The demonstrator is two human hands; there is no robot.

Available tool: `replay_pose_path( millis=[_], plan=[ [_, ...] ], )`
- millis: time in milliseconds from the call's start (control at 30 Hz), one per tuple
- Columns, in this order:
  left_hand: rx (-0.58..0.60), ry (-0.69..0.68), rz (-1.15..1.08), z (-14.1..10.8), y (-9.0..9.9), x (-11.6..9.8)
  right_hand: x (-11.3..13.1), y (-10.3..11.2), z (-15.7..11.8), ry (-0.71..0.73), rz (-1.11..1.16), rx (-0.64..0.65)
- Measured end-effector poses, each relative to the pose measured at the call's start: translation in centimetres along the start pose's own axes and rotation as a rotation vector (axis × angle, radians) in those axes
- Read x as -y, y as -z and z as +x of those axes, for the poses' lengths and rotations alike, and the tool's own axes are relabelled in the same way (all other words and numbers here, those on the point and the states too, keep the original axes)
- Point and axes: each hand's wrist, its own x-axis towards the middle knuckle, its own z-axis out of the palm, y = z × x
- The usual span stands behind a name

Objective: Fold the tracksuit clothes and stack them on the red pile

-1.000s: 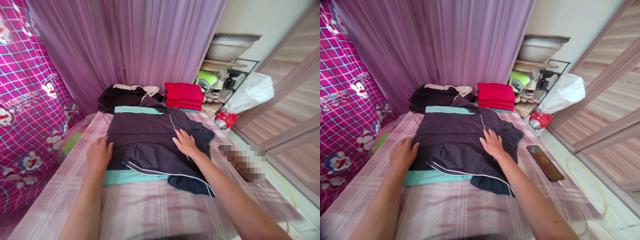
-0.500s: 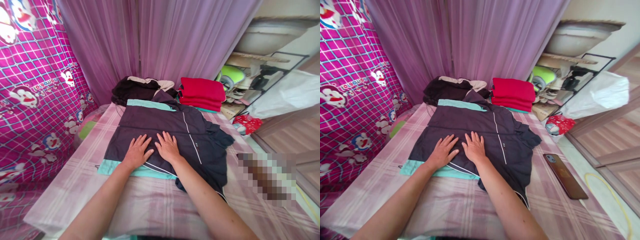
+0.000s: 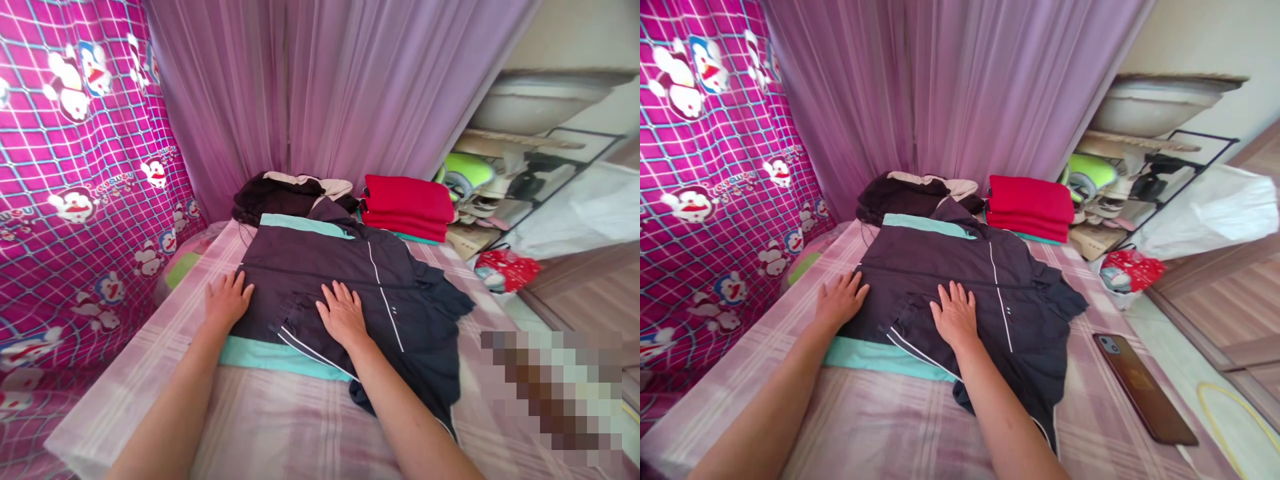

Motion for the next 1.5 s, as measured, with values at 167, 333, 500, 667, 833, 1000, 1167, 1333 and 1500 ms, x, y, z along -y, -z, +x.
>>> replay_pose_path(
  millis=[167, 333, 500, 667, 833, 1000, 1167, 1333, 1500],
  plan=[
    [-0.164, -0.068, -0.02, 0.7, 2.5, -4.8, 0.2, -0.1, -0.1, 0.005, 0.019, -0.031],
    [0.027, -0.383, -0.178, 2.6, 2.4, -13.8, 0.3, 0.1, -0.1, 0.002, 0.06, -0.044],
    [0.03, -0.291, -0.148, 6.6, 0.4, -13.0, 0.2, 0.1, -0.2, 0.012, 0.12, -0.055],
    [0.006, -0.122, -0.057, 10.4, -0.7, -7.7, 0.2, 0.2, -0.2, 0.004, 0.164, -0.051],
    [-0.2, -0.275, -0.008, 11.5, -0.8, -9.2, 0.4, 0.1, -0.1, -0.003, 0.202, -0.044],
    [-0.131, -0.355, -0.083, 12.8, -0.4, -13.1, 0.3, 0.5, -0.3, -0.037, 0.252, -0.005],
    [-0.081, -0.319, -0.086, 14.0, -1.5, -13.9, -1.8, 4.6, 0.8, 0.046, 0.433, 0.296],
    [-0.127, -0.33, -0.095, 13.8, -2.0, -13.6, -5.3, 6.2, 6.1, 0.112, 0.291, 0.119],
    [-0.1, -0.314, -0.076, 13.8, -1.8, -13.7, -9.8, 3.2, 10.8, 0.066, 0.108, 0.057]
  ],
)
